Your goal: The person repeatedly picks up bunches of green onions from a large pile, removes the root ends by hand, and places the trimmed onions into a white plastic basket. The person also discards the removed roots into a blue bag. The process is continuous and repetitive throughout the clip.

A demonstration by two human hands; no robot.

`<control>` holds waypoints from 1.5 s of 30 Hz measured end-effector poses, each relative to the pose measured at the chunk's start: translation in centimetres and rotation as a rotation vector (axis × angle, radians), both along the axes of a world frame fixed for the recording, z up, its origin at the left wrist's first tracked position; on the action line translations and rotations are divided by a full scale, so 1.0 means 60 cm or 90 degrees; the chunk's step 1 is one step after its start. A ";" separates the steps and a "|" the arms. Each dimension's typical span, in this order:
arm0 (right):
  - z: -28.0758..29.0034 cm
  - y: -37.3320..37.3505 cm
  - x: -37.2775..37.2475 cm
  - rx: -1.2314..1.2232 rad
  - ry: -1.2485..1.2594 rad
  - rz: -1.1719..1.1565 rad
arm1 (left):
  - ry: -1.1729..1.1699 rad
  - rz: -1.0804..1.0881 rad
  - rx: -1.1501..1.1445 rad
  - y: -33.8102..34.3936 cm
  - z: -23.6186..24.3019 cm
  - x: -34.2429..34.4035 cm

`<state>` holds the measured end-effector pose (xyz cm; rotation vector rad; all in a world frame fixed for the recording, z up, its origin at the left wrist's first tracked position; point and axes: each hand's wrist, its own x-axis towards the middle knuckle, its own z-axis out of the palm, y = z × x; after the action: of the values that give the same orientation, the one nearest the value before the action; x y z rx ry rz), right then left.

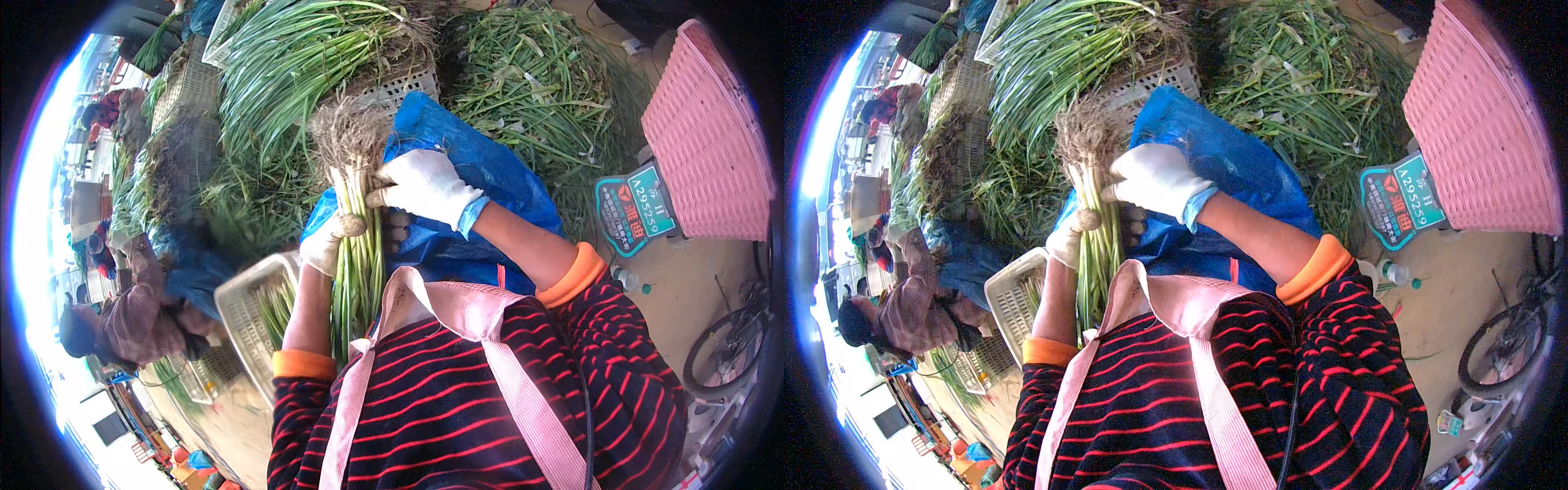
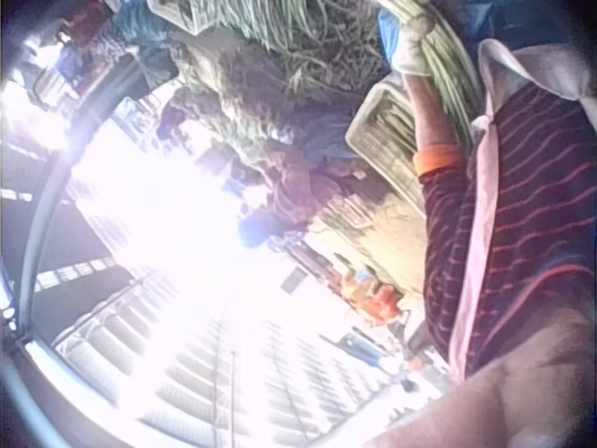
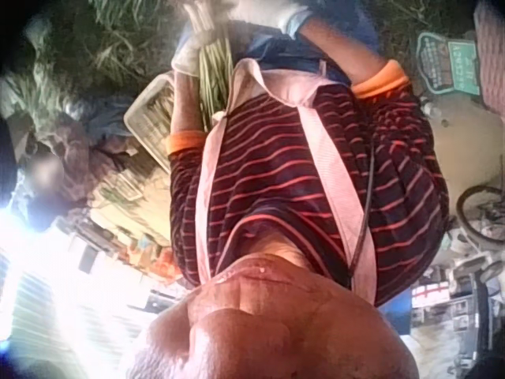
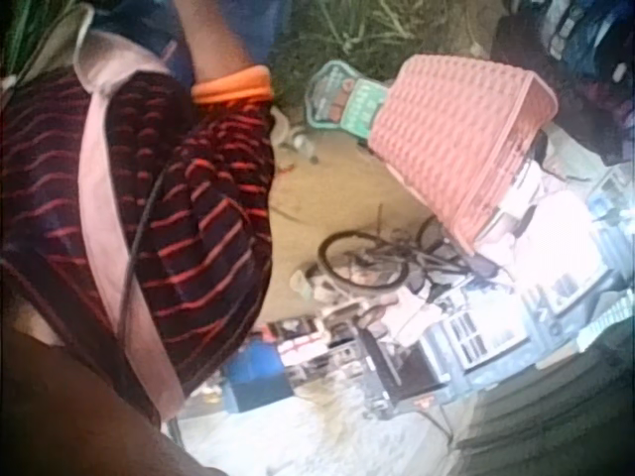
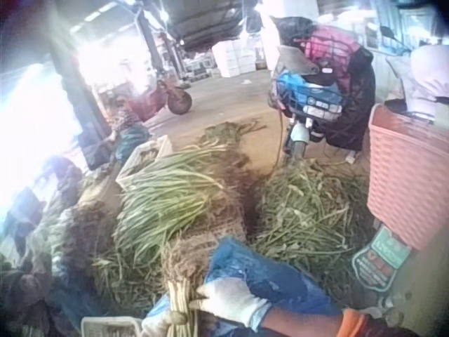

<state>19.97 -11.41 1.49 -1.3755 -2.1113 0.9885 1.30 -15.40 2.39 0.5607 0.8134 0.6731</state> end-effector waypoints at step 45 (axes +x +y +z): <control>0.070 0.191 0.169 0.254 0.148 0.091 | 0.333 -0.146 0.153 -0.031 -0.003 0.061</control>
<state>30.12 0.03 5.66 -0.8829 -2.1049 0.6877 4.98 -17.27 2.18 1.0580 1.1390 0.4145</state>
